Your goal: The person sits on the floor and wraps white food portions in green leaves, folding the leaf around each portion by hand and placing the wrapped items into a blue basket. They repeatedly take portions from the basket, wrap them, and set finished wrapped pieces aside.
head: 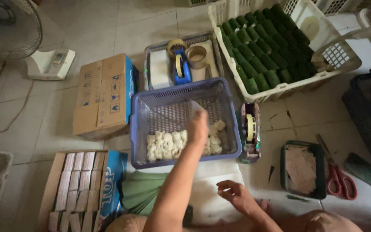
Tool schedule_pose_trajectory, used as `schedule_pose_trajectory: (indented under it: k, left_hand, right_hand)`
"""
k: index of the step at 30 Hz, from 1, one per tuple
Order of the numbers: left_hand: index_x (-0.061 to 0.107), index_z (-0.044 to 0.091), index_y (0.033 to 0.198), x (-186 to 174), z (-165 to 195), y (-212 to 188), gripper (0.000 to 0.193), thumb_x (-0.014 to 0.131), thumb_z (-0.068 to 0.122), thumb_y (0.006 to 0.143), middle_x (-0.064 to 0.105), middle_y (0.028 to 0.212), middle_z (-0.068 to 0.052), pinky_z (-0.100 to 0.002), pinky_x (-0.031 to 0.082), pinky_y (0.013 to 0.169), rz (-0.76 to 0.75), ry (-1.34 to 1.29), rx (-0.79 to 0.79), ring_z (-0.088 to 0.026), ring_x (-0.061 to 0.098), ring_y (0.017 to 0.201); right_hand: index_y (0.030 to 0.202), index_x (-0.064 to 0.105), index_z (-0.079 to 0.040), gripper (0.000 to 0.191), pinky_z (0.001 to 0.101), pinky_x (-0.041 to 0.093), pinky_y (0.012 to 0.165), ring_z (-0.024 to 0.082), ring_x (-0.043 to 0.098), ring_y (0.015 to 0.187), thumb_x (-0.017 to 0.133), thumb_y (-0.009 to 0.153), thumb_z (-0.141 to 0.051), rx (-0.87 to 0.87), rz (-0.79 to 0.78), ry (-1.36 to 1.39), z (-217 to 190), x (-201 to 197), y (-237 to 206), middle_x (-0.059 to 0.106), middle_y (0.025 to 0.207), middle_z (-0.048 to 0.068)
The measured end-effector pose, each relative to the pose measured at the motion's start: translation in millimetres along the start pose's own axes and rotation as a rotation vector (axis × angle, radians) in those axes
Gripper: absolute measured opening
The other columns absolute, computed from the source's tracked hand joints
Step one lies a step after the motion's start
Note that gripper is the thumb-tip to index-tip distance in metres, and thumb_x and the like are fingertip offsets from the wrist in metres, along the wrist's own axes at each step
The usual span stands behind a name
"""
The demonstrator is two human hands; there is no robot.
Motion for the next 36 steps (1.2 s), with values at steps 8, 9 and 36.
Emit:
schedule_pose_trajectory:
  k: [8,9,36]
  left_hand:
    - [0.065,0.004,0.135,2.9,15.3,47.9,0.037,0.052,0.01,0.101,0.069,0.129,-0.023,-0.05,0.05,0.107,0.276,-0.311,-0.077,-0.038,0.064,0.123]
    - [0.065,0.002,0.136,-9.3,24.5,52.6,0.043,0.052,0.005,0.096,0.066,0.136,-0.023,-0.052,0.046,0.113,0.382,-0.261,0.121,-0.038,0.06,0.13]
    - [0.07,0.001,0.114,59.0,-22.8,22.0,0.031,0.065,0.026,0.096,0.076,0.107,-0.012,-0.036,0.06,0.086,-0.635,-1.65,-0.612,-0.024,0.073,0.097]
  right_hand:
    - [0.114,0.076,-0.008,0.033,0.0322,0.061,0.076,0.015,0.073,0.08,0.08,0.083,-0.02,-0.092,0.048,-0.004,-3.1,5.7,-5.5,0.082,0.101,0.005]
    - [0.114,0.075,-0.009,0.034,0.0325,0.061,0.076,0.015,0.073,0.08,0.08,0.083,-0.02,-0.074,0.036,0.015,-2.6,7.3,-5.4,0.082,0.101,0.005]
    - [0.111,0.076,-0.006,0.03,0.032,0.06,0.073,0.018,0.075,0.079,0.08,0.084,-0.019,-0.136,-0.018,-0.12,9.1,15.7,1.6,0.078,0.098,0.008]
Point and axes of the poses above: each hand's wrist, its own y-axis towards the middle knuckle, its own x-axis out of the palm, z = x × y, the point moved 6 cm from there along y, towards the middle knuckle
